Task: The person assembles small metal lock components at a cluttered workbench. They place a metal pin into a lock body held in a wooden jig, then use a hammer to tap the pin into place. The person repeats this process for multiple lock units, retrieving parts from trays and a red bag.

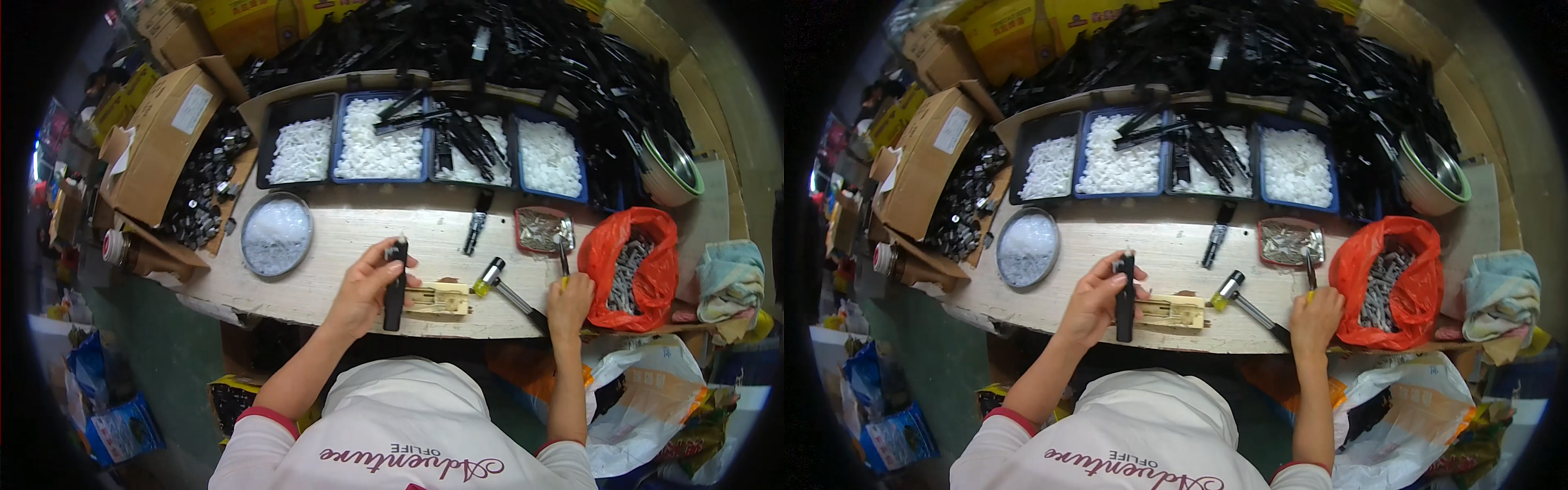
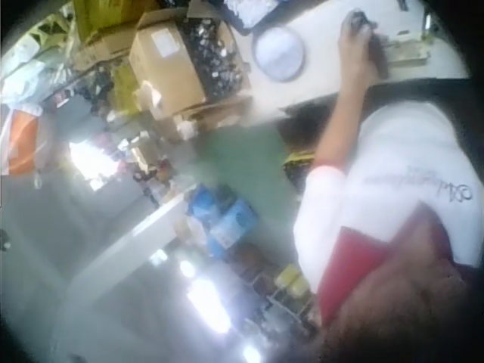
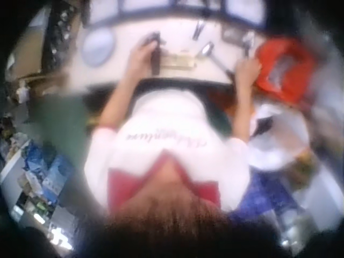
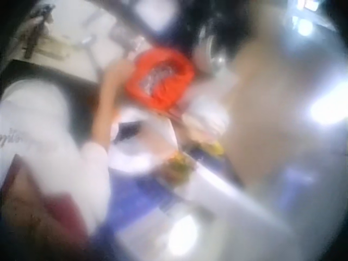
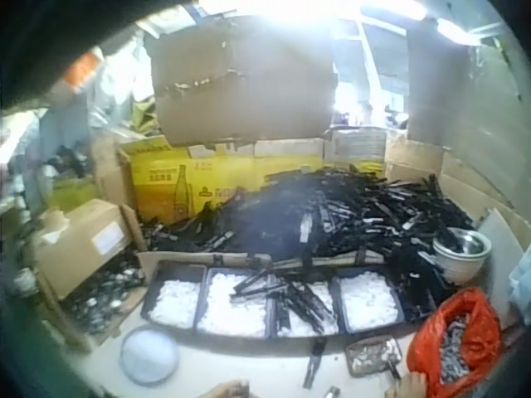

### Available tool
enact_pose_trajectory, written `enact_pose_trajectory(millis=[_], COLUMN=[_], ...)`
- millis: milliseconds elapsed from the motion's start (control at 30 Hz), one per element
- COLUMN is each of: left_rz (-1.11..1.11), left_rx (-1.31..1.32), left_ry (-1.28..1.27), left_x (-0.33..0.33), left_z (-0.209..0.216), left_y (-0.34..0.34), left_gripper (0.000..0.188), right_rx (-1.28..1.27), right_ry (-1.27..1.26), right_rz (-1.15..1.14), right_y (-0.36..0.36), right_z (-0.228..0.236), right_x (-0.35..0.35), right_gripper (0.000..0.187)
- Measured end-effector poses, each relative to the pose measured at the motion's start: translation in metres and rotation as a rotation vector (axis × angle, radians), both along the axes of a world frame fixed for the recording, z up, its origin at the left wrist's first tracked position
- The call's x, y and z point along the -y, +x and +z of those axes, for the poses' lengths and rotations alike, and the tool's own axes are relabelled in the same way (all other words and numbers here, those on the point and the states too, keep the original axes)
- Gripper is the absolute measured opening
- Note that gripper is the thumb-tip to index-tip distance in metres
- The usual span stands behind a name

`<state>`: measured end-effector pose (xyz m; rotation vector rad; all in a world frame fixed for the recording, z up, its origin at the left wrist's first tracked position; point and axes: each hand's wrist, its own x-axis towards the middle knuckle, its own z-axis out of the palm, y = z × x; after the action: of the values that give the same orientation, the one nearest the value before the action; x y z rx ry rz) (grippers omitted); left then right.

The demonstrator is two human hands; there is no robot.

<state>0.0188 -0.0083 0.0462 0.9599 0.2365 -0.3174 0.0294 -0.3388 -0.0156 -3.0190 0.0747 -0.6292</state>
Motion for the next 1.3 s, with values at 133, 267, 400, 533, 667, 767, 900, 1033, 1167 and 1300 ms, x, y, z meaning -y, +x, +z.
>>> enact_pose_trajectory(millis=[133,267,400,533,667,767,900,1033,1167,1300], left_rz=[-0.055,-0.112,-0.047,-0.019,0.078,-0.016,-0.415,-0.454,-0.376,-0.379], left_rx=[0.121,0.181,0.281,0.344,0.533,0.520,-0.226,-0.240,-0.259,0.349], left_ry=[0.231,0.410,0.490,0.632,0.811,0.796,-0.245,-0.587,-0.012,1.898], left_x=[0.003,0.003,0.005,0.002,0.003,-0.002,-0.033,-0.048,-0.080,-0.131], left_z=[-0.015,-0.008,-0.007,-0.007,-0.016,-0.014,-0.012,-0.025,-0.010,-0.001], left_y=[-0.014,-0.024,-0.032,-0.039,-0.039,-0.039,-0.033,-0.052,-0.070,-0.114], left_gripper=[0.029,0.028,0.033,0.030,0.026,0.023,0.018,0.021,0.025,0.040], right_rx=[-0.010,-0.304,-0.366,-0.401,-0.392,-0.482,-0.670,-0.653,-0.437,-0.218], right_ry=[0.631,0.802,0.761,0.693,0.629,0.562,0.478,0.399,0.446,0.594], right_rz=[0.211,0.574,0.771,0.800,0.834,0.823,0.849,0.975,1.070,0.592], right_y=[-0.016,-0.037,-0.036,-0.036,-0.035,-0.036,-0.036,-0.037,-0.034,-0.025], right_z=[0.043,0.070,0.066,0.070,0.071,0.075,0.080,0.093,0.082,0.068], right_x=[-0.048,-0.106,-0.130,-0.141,-0.144,-0.144,-0.143,-0.155,-0.167,-0.127], right_gripper=[0.013,0.011,0.020,0.021,0.021,0.020,0.020,0.020,0.020,0.016])
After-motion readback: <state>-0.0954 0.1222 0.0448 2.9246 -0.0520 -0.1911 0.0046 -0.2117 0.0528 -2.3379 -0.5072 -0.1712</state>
